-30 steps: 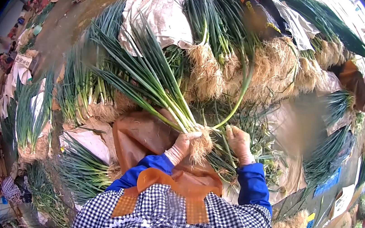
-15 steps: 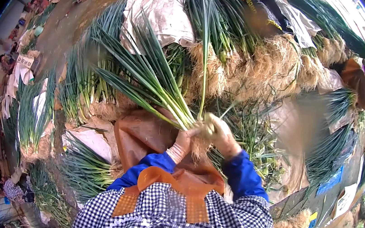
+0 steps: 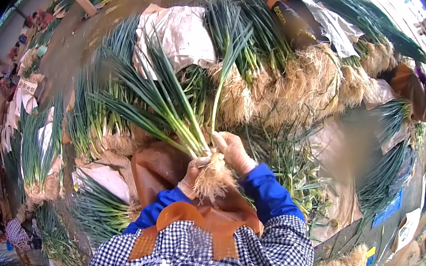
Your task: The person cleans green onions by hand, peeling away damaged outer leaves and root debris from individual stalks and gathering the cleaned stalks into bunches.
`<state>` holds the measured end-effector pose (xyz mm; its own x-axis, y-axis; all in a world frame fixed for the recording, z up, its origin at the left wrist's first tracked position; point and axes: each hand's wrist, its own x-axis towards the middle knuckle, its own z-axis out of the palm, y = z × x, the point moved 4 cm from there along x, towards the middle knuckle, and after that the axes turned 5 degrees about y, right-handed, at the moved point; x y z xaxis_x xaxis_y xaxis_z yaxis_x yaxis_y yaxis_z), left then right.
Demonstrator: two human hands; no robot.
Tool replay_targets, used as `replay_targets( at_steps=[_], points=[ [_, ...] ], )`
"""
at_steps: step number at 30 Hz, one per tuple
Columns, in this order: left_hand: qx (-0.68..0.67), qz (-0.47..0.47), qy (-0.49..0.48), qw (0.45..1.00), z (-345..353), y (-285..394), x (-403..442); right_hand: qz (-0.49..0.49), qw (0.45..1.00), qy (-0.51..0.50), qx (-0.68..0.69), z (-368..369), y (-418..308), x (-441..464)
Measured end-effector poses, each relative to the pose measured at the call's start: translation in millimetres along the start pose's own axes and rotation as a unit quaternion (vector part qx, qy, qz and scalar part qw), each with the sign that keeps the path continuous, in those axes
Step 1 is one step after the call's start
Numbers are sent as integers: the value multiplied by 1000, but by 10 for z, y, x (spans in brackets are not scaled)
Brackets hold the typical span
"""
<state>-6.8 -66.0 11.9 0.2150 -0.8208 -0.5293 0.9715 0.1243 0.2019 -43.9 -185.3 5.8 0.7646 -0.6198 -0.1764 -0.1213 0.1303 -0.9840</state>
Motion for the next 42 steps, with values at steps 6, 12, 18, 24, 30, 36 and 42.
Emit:
replay_targets(
  at_steps=[6,12,18,24,30,36,42],
  points=[
    [-4,-1,-85,996,81,245,-131,-288,682,-291,-606,-70,-388,-195],
    [4,70,-276,959,516,614,-395,-64,594,-84,-798,-1513,-521,1375],
    [65,24,-149,986,6,216,130,62,702,166,-690,-1793,-778,1936],
    [66,-31,-130,989,48,-118,260,106,987,-58,-109,-785,-486,224],
    [43,-22,3,999,-423,-610,372,-10,919,219,-326,-566,-4,3],
    [33,32,30,999,-452,-554,417,-123,826,263,-483,-548,362,-461],
    [82,66,27,994,-510,-480,502,112,901,105,-406,-1156,354,-485]
  ],
)
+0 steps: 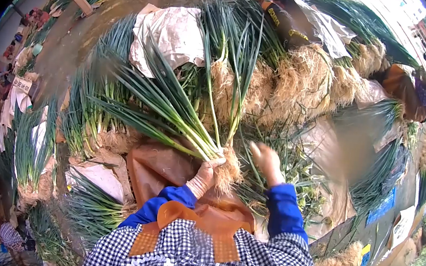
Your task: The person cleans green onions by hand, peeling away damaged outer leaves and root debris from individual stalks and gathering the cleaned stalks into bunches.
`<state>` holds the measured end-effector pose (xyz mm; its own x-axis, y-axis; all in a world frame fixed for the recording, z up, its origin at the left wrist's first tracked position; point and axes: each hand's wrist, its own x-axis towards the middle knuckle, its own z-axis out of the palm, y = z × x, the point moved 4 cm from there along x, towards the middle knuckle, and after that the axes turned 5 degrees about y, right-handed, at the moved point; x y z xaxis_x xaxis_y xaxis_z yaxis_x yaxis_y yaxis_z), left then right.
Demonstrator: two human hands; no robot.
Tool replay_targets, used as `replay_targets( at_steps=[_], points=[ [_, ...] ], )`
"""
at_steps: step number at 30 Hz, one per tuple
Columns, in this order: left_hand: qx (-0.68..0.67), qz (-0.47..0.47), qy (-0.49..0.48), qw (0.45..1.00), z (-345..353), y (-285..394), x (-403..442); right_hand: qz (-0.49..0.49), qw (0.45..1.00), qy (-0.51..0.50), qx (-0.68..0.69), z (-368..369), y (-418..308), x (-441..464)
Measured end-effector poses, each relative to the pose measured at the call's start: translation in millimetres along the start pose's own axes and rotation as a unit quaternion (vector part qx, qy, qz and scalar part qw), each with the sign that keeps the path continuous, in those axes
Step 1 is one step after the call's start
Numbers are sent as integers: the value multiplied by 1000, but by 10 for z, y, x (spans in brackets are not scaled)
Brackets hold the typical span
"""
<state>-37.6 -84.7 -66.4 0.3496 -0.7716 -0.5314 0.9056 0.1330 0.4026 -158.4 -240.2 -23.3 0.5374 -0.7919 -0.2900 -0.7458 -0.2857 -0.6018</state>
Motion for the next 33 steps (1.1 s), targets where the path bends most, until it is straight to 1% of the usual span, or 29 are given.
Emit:
replay_targets(
  at_steps=[1,2,3,4,6,7,8,9,10,11,12,13,14,15,16,18,19,20,21,22,24,26,27,28,29,30,31,32,33],
  points=[
    [-5,-22,-3,1000,-85,-80,13,7,988,20,151,14,-134,126],
    [-8,-41,-10,999,-105,-106,38,-18,955,38,292,-161,-586,107],
    [5,-26,9,1000,-104,-100,27,-82,965,67,239,-88,-702,340],
    [6,-21,8,1000,-107,-113,42,-157,935,116,296,134,-675,586],
    [-29,-7,7,1000,-171,-96,87,-91,978,177,55,175,-813,621],
    [-32,3,21,999,-193,-70,100,-89,979,158,97,139,-928,438],
    [-51,-45,7,998,-71,-13,30,-31,980,73,185,320,-840,332],
    [-64,-69,16,995,28,37,-36,-109,949,72,288,519,-744,165],
    [-76,-94,28,992,74,56,-67,-132,952,-1,275,480,-707,-51],
    [-68,-59,5,996,85,79,-48,-64,927,-79,362,240,-797,-363],
    [-58,-26,-18,998,93,96,-45,1,913,-130,388,47,-690,-559],
    [-77,-39,0,996,163,158,-115,4,907,-181,380,104,-224,-584],
    [-76,-32,13,996,221,238,-153,39,919,-170,352,-185,-179,-720],
    [-70,-32,9,997,183,265,-144,65,975,-118,176,-21,537,-587],
    [-66,-32,5,997,139,274,-121,42,979,-102,-171,-94,796,-554],
    [-49,-55,-21,997,262,348,-217,11,887,-204,-413,-26,1238,-483],
    [-29,-31,-37,998,348,415,-237,23,956,-104,-272,-96,934,-328],
    [-9,-9,-45,999,362,431,-285,37,992,-9,-121,-149,465,-213],
    [-2,7,-36,999,258,383,-246,12,994,-35,103,-68,131,-146],
    [7,28,-33,999,200,379,-150,-19,945,-54,322,-40,-207,-21],
    [-29,-34,-69,997,332,435,-259,-46,834,-109,538,9,-777,140],
    [-23,-32,-45,998,237,420,-233,-68,854,-85,509,262,-963,453],
    [-22,-29,-44,998,185,404,-204,-28,866,-80,492,353,-997,511],
    [-29,-26,-32,999,157,397,-176,-46,861,-25,506,440,-1044,571],
    [-36,-24,-20,999,118,387,-158,-96,917,89,377,419,-999,570],
    [-36,-26,-19,999,86,374,-144,-141,941,202,233,403,-963,524],
    [-42,-31,-23,998,112,366,-155,-106,917,230,307,449,-925,501],
    [-48,-36,-27,998,114,348,-145,-114,944,260,171,300,-989,400],
    [-48,-38,-26,998,109,339,-124,-177,934,298,91,194,-1063,302]
  ],
)
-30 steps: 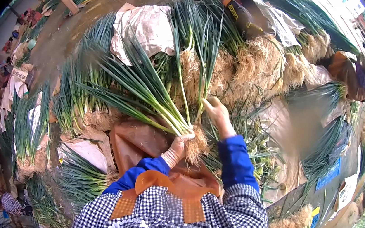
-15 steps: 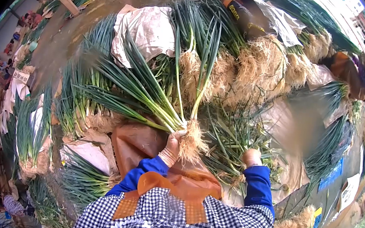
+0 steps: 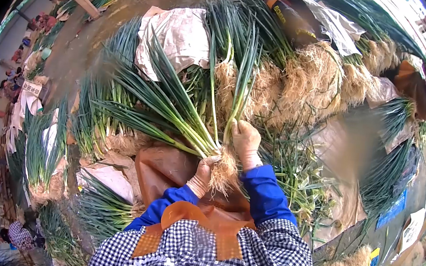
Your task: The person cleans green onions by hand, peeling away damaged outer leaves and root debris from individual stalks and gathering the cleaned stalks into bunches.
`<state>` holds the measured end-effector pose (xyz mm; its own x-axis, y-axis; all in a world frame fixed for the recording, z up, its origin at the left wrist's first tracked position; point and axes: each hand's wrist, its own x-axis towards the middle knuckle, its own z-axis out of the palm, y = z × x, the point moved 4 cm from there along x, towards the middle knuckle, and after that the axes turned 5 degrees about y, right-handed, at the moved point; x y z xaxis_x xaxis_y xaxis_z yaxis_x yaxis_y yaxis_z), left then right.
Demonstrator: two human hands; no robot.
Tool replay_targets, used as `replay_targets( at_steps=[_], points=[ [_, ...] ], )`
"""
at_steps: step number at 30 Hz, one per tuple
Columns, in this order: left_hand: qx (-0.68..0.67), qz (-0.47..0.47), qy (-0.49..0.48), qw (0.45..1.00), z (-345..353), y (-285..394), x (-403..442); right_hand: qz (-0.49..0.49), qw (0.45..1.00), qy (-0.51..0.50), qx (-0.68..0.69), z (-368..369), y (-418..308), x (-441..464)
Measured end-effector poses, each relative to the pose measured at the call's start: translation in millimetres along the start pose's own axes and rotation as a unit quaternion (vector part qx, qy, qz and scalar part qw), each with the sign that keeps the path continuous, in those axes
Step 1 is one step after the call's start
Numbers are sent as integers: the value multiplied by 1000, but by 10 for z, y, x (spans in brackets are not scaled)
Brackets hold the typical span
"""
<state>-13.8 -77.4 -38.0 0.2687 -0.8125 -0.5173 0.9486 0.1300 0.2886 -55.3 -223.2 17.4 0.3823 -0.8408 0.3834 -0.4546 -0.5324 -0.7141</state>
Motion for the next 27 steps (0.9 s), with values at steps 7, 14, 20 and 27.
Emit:
replay_targets(
  at_steps=[7,14,20,27],
  points=[
    [-81,-27,-40,996,168,188,3,77,967,-202,133,-912,291,-603],
    [-26,-41,-208,977,666,696,-554,54,850,-426,-304,-830,1036,164],
    [-35,84,-292,952,1011,1118,-717,20,978,-68,-196,-35,1087,1987],
    [-23,55,-216,975,859,808,-489,113,966,-178,-149,-22,842,2086]
  ],
)
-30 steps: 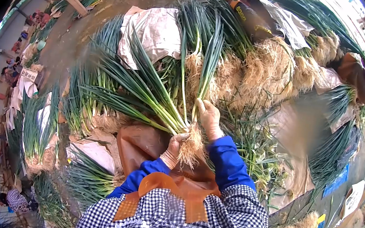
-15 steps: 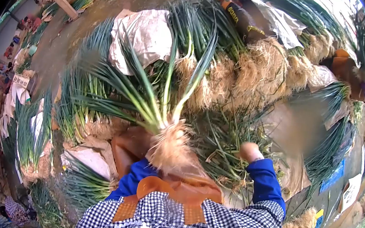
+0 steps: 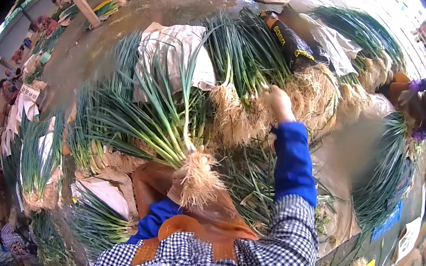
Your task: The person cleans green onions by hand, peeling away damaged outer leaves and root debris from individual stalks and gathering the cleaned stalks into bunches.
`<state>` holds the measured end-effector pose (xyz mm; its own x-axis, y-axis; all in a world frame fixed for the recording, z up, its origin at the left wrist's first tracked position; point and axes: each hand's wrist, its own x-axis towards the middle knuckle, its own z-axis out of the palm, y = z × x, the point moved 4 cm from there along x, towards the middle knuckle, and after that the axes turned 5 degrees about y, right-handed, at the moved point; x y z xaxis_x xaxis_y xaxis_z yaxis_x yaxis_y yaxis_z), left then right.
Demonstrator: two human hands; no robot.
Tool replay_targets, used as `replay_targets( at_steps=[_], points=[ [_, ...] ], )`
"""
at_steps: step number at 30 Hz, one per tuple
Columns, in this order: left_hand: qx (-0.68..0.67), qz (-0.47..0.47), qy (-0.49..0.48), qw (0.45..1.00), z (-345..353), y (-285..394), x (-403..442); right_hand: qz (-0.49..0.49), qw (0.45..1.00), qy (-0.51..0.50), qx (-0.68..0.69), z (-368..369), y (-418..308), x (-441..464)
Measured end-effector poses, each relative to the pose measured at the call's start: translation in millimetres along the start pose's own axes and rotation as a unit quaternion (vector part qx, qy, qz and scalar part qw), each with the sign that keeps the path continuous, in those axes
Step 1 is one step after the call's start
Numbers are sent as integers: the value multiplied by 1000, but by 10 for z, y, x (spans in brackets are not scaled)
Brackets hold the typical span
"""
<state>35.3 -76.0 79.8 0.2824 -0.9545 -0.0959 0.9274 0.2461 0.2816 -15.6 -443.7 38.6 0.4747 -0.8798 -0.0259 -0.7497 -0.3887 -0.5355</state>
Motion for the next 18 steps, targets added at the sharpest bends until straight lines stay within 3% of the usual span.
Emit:
replay_targets(
  at_steps=[1,2,3,4,5,10,11,12,14,15,16,18],
  points=[
    [-3,-10,-3,1000,5,-43,-11,27,976,-67,206,-117,-11,-412],
    [-7,-20,-5,1000,8,-91,-20,-8,950,-36,311,-284,-75,-860],
    [-8,-33,-4,999,-7,-154,-23,32,900,-111,421,-190,19,-1180],
    [-11,-49,-3,999,-19,-236,-25,89,869,-177,453,-92,42,-1528],
    [-12,-68,5,998,-56,-334,-28,48,877,-191,438,152,211,-1773],
    [-15,-170,120,978,-838,-1001,-138,41,739,-221,635,556,12,-2821],
    [36,-154,168,973,-791,-1042,-169,93,668,-312,669,666,86,-2886],
    [35,-153,166,974,-802,-1068,-156,55,703,-344,620,685,193,-2840],
    [7,-167,162,972,-914,-1107,-145,-80,859,-319,392,384,101,-2547],
    [-2,-161,155,975,-917,-1117,-124,17,832,-284,476,204,-40,-2458],
    [-19,-168,175,970,-964,-1150,-115,77,847,-200,487,320,31,-2297],
    [11,-149,209,966,-1043,-1171,-111,60,924,-124,357,306,-84,-2027]
  ],
)
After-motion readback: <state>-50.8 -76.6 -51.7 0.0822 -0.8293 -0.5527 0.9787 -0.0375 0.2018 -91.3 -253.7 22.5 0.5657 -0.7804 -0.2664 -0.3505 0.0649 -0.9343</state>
